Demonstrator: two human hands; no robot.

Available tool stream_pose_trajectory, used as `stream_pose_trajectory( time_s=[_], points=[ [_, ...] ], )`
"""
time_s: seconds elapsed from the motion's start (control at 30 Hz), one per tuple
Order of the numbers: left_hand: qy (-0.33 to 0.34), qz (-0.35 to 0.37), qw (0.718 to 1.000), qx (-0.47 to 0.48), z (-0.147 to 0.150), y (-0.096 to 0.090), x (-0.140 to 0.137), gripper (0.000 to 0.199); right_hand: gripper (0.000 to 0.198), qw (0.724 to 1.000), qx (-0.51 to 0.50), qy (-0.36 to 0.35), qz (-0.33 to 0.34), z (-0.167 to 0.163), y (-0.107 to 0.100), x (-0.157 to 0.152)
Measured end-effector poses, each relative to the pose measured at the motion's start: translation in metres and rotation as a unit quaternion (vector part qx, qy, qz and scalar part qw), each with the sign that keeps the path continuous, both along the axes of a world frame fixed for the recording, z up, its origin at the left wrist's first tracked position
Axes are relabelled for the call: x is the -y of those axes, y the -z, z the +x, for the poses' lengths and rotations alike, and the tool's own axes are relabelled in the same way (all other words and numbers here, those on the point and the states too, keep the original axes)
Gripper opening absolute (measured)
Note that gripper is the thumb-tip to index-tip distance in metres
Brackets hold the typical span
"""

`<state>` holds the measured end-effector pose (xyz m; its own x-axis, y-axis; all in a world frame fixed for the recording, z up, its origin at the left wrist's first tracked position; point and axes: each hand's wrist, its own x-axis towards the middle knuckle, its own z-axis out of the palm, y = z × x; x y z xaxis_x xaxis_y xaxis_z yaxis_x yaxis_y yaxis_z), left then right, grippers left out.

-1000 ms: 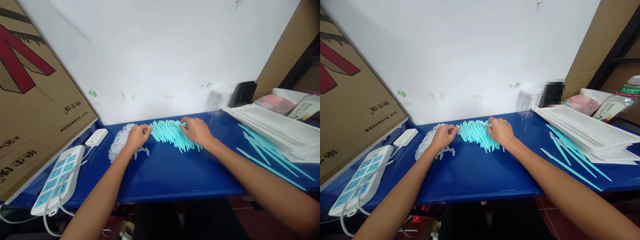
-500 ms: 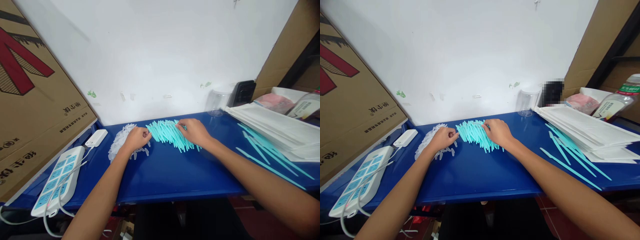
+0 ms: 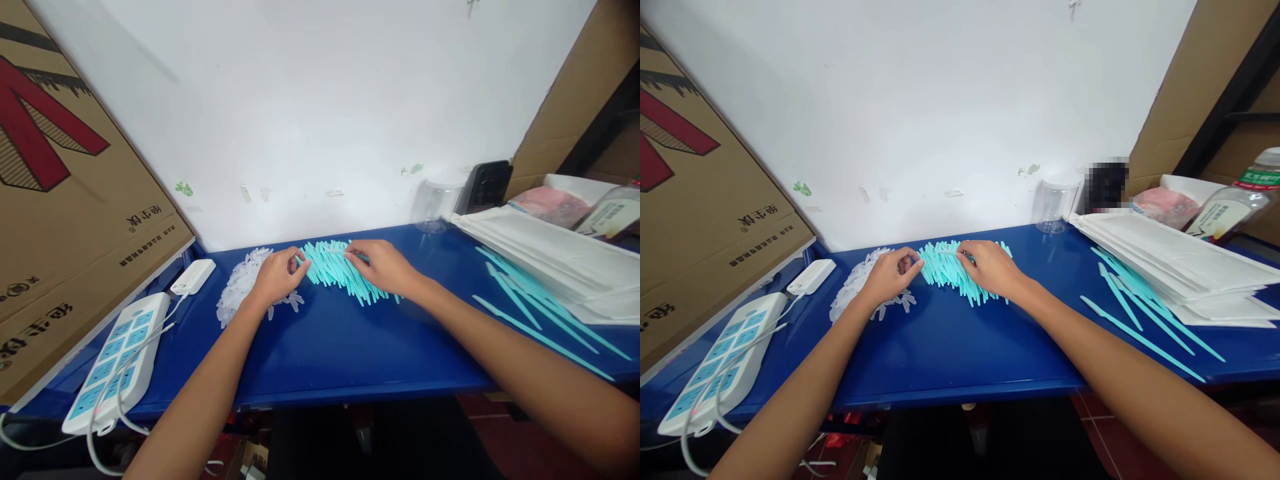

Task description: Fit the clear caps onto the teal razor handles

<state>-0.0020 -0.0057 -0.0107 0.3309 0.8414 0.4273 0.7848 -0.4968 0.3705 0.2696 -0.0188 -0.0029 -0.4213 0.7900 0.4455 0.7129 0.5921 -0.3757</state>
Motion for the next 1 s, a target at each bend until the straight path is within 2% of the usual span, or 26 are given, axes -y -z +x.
stream_pose_trajectory(
  time_s=[0.13,0.23,0.37,0.47,0.57,0.67,0.8,1.0],
  points=[
    [0.069,-0.009,0.994,0.085,0.016,0.002,0.007,0.032,0.027,0.997,-0.005,-0.083,-0.001,-0.004,0.003,0.002],
    [0.107,-0.016,0.988,0.111,0.024,0.005,0.008,0.03,0.027,0.996,-0.005,-0.093,-0.003,-0.005,0.006,0.002],
    [0.107,-0.007,0.988,0.111,0.023,0.008,0.004,0.026,0.027,0.996,0.001,-0.09,-0.01,-0.005,0.005,0.002],
    [0.071,0.04,0.991,0.108,0.013,0.005,-0.002,0.024,0.027,0.999,0.007,-0.042,-0.002,0.001,0.001,-0.001],
    [0.011,0.094,0.992,0.086,0.001,0.002,-0.007,0.023,0.026,0.998,0.015,0.062,0.011,0.011,-0.003,-0.008],
    [-0.029,0.108,0.993,0.037,-0.007,0.0,-0.009,0.024,0.024,0.987,0.043,0.157,-0.004,0.022,-0.004,-0.017],
    [-0.02,0.064,0.997,-0.027,-0.008,0.001,-0.008,0.027,0.025,0.971,0.05,0.23,-0.04,0.03,-0.003,-0.024],
    [0.044,-0.037,0.996,-0.073,-0.007,0.001,-0.006,0.025,0.029,0.967,0.05,0.246,-0.053,0.032,-0.002,-0.026]
  ],
)
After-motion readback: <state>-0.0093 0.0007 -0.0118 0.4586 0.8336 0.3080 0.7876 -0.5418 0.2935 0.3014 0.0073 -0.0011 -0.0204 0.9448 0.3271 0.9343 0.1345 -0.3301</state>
